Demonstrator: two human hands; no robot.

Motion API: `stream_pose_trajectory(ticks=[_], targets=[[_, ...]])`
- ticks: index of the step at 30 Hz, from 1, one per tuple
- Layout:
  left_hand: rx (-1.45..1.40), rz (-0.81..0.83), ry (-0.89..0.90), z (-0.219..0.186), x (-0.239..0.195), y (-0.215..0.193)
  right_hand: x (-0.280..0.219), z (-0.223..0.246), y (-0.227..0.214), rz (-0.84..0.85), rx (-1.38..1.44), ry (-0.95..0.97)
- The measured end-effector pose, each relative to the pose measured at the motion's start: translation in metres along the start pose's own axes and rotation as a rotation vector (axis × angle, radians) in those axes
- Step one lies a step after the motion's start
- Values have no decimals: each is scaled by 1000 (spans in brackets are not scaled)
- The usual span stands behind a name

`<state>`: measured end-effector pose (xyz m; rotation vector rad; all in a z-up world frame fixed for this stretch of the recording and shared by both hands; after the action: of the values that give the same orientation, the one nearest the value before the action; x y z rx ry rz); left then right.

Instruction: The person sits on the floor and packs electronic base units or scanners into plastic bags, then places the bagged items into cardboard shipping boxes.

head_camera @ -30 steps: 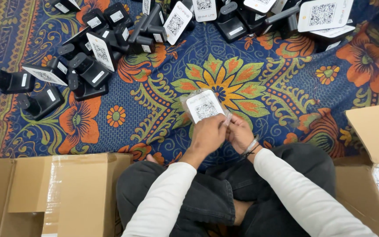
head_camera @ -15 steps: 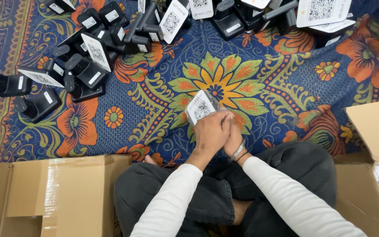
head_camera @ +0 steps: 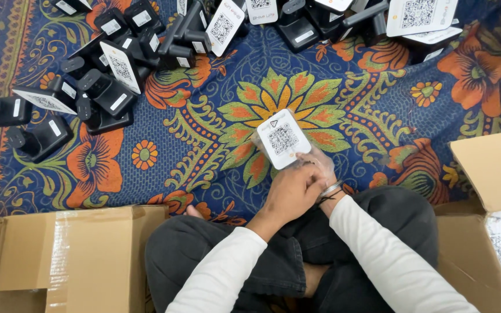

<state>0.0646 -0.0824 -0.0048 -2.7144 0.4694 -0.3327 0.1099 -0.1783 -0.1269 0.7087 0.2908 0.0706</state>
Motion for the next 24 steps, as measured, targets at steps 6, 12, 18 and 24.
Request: stream_pose_trajectory(ticks=[6,12,18,24], targets=[[-67,-635,-422,69,9,-66,1,-2,12,146,211,45],[-857,-578,-652,130,7,-28,-19,14,70,70,283,174],[-972,-413,-766,157,4,-1,8,1,-3,-160,-702,-134],[-1274,-581,-684,156,20,-41,23,-15,-92,-520,-746,-325]])
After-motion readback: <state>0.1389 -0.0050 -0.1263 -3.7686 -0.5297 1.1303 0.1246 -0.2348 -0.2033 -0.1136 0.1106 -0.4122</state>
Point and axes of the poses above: each hand's wrist, its own x-axis towards the middle knuckle, its own y-axis out of the palm, z = x × y, the point moved 8 cm from there along x, towards the middle knuckle, and after that the axes turned 5 degrees about -x, right-handed, at the moved point
